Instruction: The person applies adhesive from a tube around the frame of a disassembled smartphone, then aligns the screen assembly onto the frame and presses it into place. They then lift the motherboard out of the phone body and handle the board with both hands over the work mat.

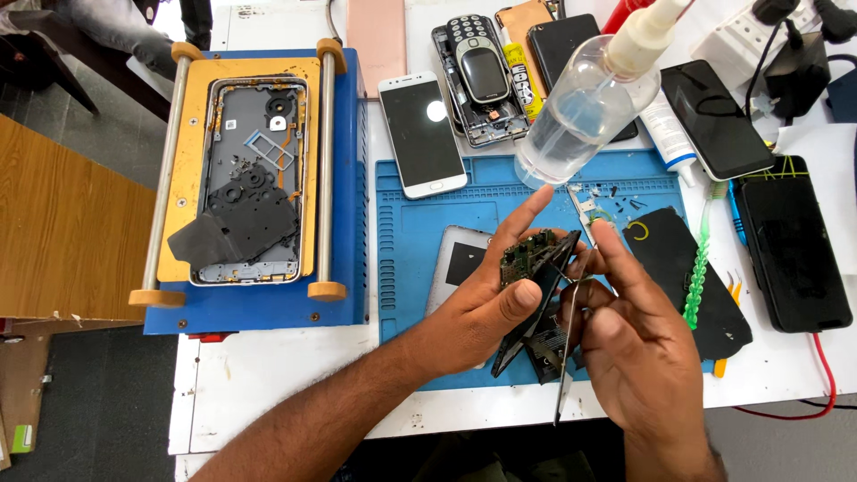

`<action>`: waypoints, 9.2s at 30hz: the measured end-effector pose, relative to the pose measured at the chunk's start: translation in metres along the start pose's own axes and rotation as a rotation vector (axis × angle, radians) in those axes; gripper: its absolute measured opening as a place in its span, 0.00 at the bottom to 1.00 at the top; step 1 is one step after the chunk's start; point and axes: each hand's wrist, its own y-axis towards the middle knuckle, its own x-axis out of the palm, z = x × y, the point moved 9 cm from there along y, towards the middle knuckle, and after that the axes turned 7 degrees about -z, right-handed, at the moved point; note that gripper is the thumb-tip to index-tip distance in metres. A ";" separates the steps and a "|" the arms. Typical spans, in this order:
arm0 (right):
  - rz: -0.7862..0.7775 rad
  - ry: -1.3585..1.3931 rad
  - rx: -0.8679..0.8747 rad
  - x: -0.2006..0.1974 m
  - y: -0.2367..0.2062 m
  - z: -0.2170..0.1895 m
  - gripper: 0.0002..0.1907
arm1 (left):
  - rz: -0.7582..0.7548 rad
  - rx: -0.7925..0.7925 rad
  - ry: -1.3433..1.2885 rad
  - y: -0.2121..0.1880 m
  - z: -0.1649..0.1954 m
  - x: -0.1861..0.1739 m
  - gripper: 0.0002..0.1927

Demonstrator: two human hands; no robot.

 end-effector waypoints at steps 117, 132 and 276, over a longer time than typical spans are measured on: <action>0.179 -0.367 -0.214 -0.024 -0.036 0.025 0.16 | 0.531 0.028 -0.514 -0.015 -0.015 -0.068 0.32; 0.108 0.541 0.276 0.015 -0.013 0.089 0.23 | 0.612 0.115 -0.508 -0.025 -0.013 -0.079 0.30; -0.366 -1.782 -0.537 0.092 0.006 -0.035 0.56 | 0.137 0.014 -0.232 -0.004 0.022 -0.015 0.39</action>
